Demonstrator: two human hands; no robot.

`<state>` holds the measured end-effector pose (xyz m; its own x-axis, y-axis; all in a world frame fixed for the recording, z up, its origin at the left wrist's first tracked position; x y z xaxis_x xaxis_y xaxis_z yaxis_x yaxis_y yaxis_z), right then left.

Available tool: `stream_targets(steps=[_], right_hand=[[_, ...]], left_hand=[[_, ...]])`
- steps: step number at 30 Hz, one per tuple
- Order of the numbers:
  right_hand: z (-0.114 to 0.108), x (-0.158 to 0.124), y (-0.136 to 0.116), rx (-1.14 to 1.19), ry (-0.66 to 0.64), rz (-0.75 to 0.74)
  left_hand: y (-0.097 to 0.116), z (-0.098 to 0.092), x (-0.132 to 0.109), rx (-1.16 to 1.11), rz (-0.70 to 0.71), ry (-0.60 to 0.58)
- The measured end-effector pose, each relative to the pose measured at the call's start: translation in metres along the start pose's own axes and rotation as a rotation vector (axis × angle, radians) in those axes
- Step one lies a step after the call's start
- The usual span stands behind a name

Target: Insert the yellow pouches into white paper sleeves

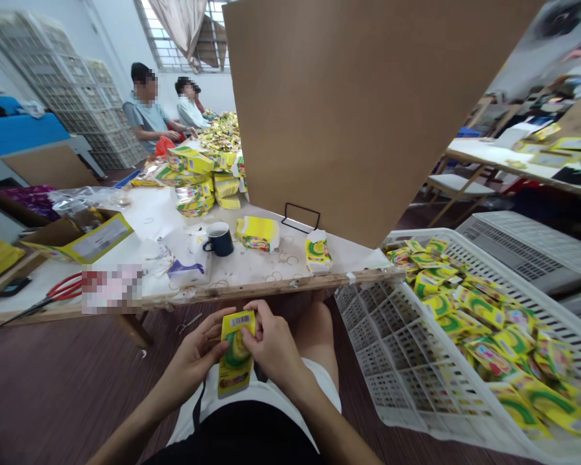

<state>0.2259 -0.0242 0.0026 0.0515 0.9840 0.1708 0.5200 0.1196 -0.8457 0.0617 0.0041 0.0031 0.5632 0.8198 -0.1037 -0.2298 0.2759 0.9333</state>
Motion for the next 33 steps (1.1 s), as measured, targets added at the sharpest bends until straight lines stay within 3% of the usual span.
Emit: stream_targets(steps=[4, 11, 13, 14, 16, 18, 19, 21, 23, 26, 29, 33], right_hand=[[-0.005, -0.002, 0.005, 0.053, -0.049, 0.013], [0.007, -0.005, 0.009, 0.232, 0.035, 0.014], [-0.002, -0.006, 0.009, 0.217, 0.050, -0.003], [-0.015, -0.007, 0.011, 0.141, 0.109, -0.034], [-0.057, -0.007, 0.019, -0.127, 0.360, -0.112], [-0.110, -0.004, 0.032, -0.502, 0.793, -0.129], [-0.135, -0.001, 0.041, -0.667, 0.949, -0.087], [-0.167, 0.013, 0.060, -0.870, 1.050, -0.034], [-0.173, 0.037, 0.081, -0.946, 0.854, 0.003], [-0.145, 0.078, 0.113, -0.965, 0.454, 0.091], [-0.116, 0.109, 0.137, -0.966, 0.319, 0.154], [-0.110, 0.126, 0.153, -0.980, 0.226, 0.236]], left_hand=[[-0.001, -0.002, 0.001, -0.009, -0.006, 0.025], [-0.005, 0.003, 0.001, 0.044, 0.017, 0.050], [-0.005, 0.005, 0.001, 0.076, 0.015, 0.069], [-0.005, 0.004, 0.001, 0.093, 0.013, 0.082], [-0.006, 0.003, 0.002, 0.127, 0.021, 0.108], [-0.006, 0.000, 0.003, 0.155, 0.033, 0.122], [-0.007, -0.001, 0.004, 0.166, 0.036, 0.119], [-0.008, -0.002, 0.006, 0.188, 0.028, 0.101], [-0.009, -0.001, 0.006, 0.210, 0.013, 0.078], [-0.010, -0.002, 0.005, 0.238, 0.002, 0.056], [-0.009, -0.007, 0.004, 0.246, 0.017, 0.077], [-0.008, -0.013, 0.004, 0.263, 0.043, 0.096]])
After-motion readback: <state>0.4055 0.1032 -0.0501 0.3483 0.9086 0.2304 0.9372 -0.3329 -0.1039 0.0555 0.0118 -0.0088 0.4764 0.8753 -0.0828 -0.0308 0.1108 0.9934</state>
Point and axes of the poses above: each hand's wrist, its own x-axis towards the middle knuckle, its own z-axis out of the palm, y = z × x, the point moved 1 cm from there along x, towards the middle knuckle, and after that the axes turned 7 degrees about -x, right-handed, at the moved point
